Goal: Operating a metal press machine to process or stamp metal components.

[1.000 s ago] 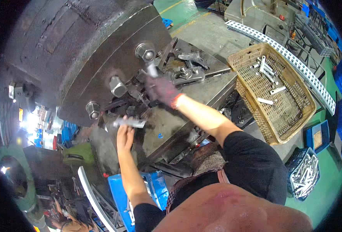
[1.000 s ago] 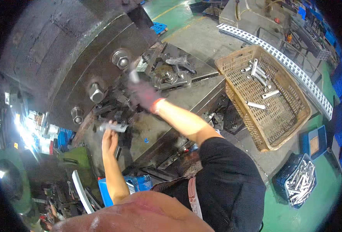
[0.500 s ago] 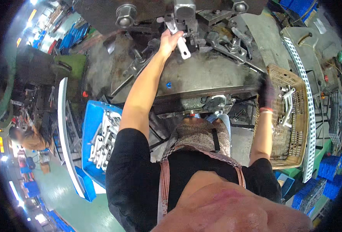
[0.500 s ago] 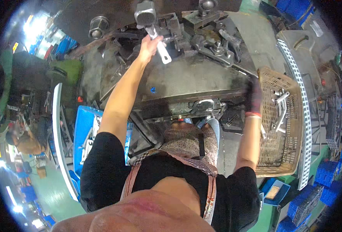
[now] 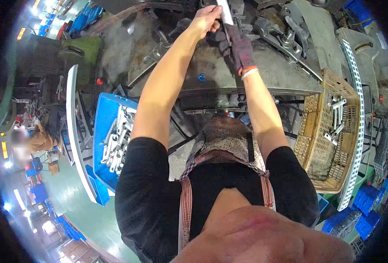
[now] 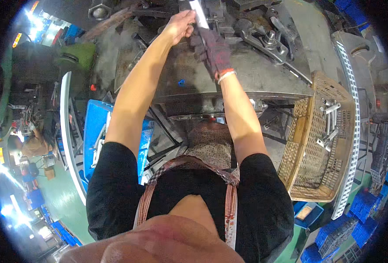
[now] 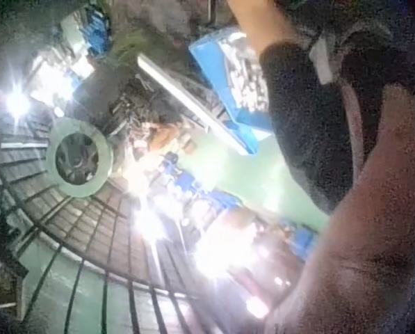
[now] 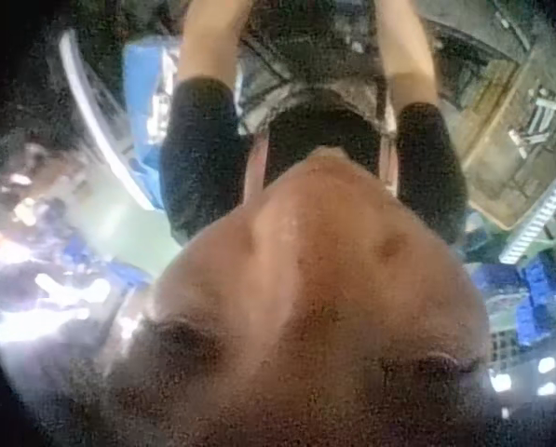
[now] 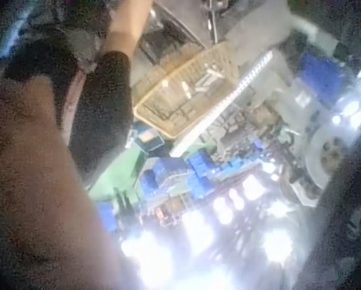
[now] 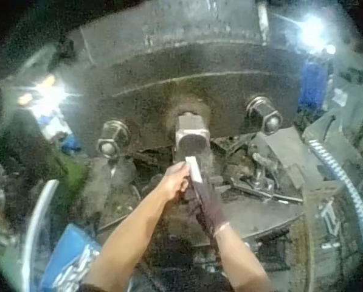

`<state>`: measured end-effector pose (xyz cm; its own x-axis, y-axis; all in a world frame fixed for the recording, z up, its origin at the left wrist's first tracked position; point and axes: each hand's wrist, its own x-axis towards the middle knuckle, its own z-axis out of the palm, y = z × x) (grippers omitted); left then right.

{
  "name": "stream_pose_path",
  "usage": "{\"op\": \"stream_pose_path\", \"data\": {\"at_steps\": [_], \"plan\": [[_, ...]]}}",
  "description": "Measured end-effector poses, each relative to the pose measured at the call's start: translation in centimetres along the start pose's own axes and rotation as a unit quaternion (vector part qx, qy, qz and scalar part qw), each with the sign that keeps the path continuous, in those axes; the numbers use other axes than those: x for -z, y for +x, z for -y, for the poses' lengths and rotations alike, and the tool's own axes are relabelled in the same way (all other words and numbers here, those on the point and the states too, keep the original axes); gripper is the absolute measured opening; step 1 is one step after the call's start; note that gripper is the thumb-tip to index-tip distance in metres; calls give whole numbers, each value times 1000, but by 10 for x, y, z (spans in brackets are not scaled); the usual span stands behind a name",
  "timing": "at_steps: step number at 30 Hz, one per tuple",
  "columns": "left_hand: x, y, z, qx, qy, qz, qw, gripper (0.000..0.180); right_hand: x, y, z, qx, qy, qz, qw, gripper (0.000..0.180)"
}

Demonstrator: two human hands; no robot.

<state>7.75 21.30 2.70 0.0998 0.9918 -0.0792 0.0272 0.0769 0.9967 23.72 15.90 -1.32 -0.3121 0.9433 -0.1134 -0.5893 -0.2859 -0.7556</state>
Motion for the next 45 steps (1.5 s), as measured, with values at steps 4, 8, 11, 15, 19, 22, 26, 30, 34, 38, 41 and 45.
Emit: {"op": "stream_pose_path", "data": {"at_steps": [4, 8, 11, 15, 19, 22, 26, 30, 34, 38, 41, 45], "plan": [[-12, 55, 38, -40, -38, -174, 983, 38, 14, 31, -11, 229, -583, -123, 770, 54], [-13, 76, 62, -69, -72, -225, 969, 35, 20, 44, -27, 81, -484, -146, 859, 64], [-15, 74, 62, -66, -112, -244, 961, 37, 25, 39, -40, -26, -92, -120, 988, 43], [-20, 68, 59, -95, 49, -303, 947, 43, 34, 39, -37, 54, -161, -33, 985, 33], [-18, 76, 70, -112, 162, -298, 934, 35, 41, 62, -30, 48, -373, -81, 923, 47], [-14, 90, 80, -276, 345, -364, 820, 27, 47, 86, -40, 105, -441, -56, 889, 49], [-2, 100, 84, -170, 346, -275, 881, 28, 64, 99, -60, 114, -532, -72, 836, 48], [6, 96, 74, -146, 305, -199, 920, 27, 75, 100, -59, 247, -597, -15, 763, 50], [5, 86, 60, -220, 394, -193, 871, 40, 67, 101, -47, 37, -296, 2, 955, 47], [-4, 66, 52, -126, 358, -165, 910, 48, 55, 96, -50, 244, -596, -26, 764, 41], [-11, 52, 44, -73, 392, -186, 898, 52, 52, 92, -56, 284, -586, -13, 759, 42], [-19, 42, 35, -103, 399, -198, 889, 50, 49, 89, -57, 272, -575, -16, 771, 43]]}}
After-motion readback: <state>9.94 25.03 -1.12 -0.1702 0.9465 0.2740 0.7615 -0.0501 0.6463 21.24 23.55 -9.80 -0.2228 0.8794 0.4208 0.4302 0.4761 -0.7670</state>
